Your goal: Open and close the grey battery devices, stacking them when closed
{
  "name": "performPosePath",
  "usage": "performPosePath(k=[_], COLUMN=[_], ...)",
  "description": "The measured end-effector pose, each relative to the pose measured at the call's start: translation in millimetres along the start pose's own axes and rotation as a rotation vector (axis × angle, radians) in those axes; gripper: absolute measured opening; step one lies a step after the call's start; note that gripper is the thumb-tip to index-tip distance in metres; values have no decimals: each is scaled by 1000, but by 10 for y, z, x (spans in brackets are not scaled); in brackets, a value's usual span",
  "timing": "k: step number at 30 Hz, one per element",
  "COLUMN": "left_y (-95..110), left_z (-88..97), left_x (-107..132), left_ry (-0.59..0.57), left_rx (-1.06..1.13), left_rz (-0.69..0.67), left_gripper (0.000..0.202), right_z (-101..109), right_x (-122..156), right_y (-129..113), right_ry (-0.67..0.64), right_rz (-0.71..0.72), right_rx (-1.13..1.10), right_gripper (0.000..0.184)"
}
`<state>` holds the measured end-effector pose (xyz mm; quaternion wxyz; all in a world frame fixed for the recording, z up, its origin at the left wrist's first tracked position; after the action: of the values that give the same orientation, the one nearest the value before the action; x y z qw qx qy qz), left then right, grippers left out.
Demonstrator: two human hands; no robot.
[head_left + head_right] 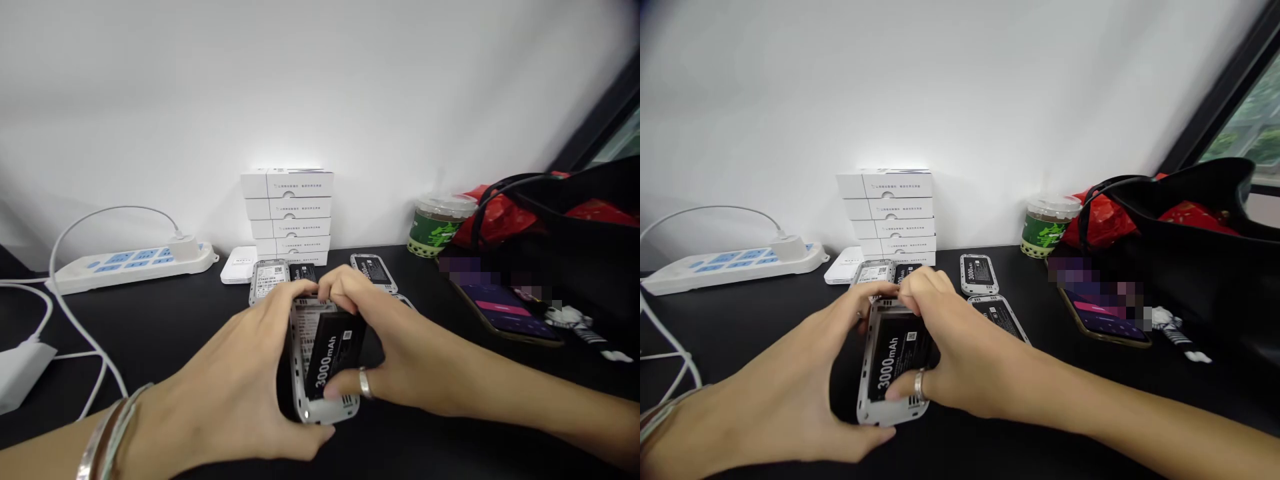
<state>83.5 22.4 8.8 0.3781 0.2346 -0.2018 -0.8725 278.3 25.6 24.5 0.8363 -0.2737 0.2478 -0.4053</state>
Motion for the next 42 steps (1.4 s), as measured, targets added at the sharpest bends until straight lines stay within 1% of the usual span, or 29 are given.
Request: performPosePath(k=[2,4,5,7,8,10,12,15,18,20,24,26,29,31,33,34,35,36,38,40,42], left_y=[-64,-163,-227,-376,-457,-607,-718,-800,-841,-874,-950,-971,-954,-898,-803,-743,-678,-611,-485,-385,-319], left_z=[78,180,238,355,406,478,506,489,459,451,449,445,427,412,396,386,375,362,328,288,249], left_x=[-25,-71,-101,-166,-199,-258,-299,-320,-308,-298,-292,-285,-234,-157,-50,7,62,111,182,213,213], left_ry=[25,61,81,115,110,68,25,0,4,13,31,34,61,110,183,209,225,229,206,178,146], left_rx=[-22,-43,-64,-139,-159,-147,-118,-111,-123,-138,-158,-163,-180,-199,-244,-270,-294,-312,-328,-332,-330], left_rz=[38,45,36,10,19,58,80,80,101,121,132,125,108,79,11,-32,-77,-120,-179,-210,-221], left_gripper=[99,99,96,91,88,85,83,83,84,86,89,90,91,91,86,79,70,59,45,42,43], right_z=[57,157,221,345,390,422,372,208,92,93,143,114,52,99,267,386,515,638,822,886,851], right_x=[4,-58,-115,-271,-361,-536,-675,-776,-764,-732,-709,-730,-750,-711,-617,-555,-490,-426,-321,-263,-256], right_y=[-32,-10,25,138,208,350,477,629,716,732,706,682,653,652,683,715,754,802,910,998,1055], right_ry=[7,65,123,211,210,111,27,32,63,47,-74,-75,-13,18,51,66,70,55,-46,-138,-152], right_rz=[46,34,11,-91,-167,-290,-338,-350,-341,-316,-284,-255,-205,-180,-150,-141,-120,-132,-234,-311,-316], right_rx=[-139,-336,-417,-484,-470,-424,-391,-324,-227,-166,-46,15,87,122,186,229,331,426,502,514,532], right_gripper=[41,37,37,38,37,28,22,23,28,31,48,52,49,49,51,52,55,60,74,82,82])
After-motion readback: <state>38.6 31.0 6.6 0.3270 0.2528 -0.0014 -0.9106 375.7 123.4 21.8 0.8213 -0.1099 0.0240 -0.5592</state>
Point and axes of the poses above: each hand's wrist, its own x-axis away from the middle knuckle, its own z-axis out of the back of the hand, y = z × x, the point moved 1 cm from there along -x, towards the middle knuckle, and after that the axes turned 1 degree about x, right-handed, at the moved point
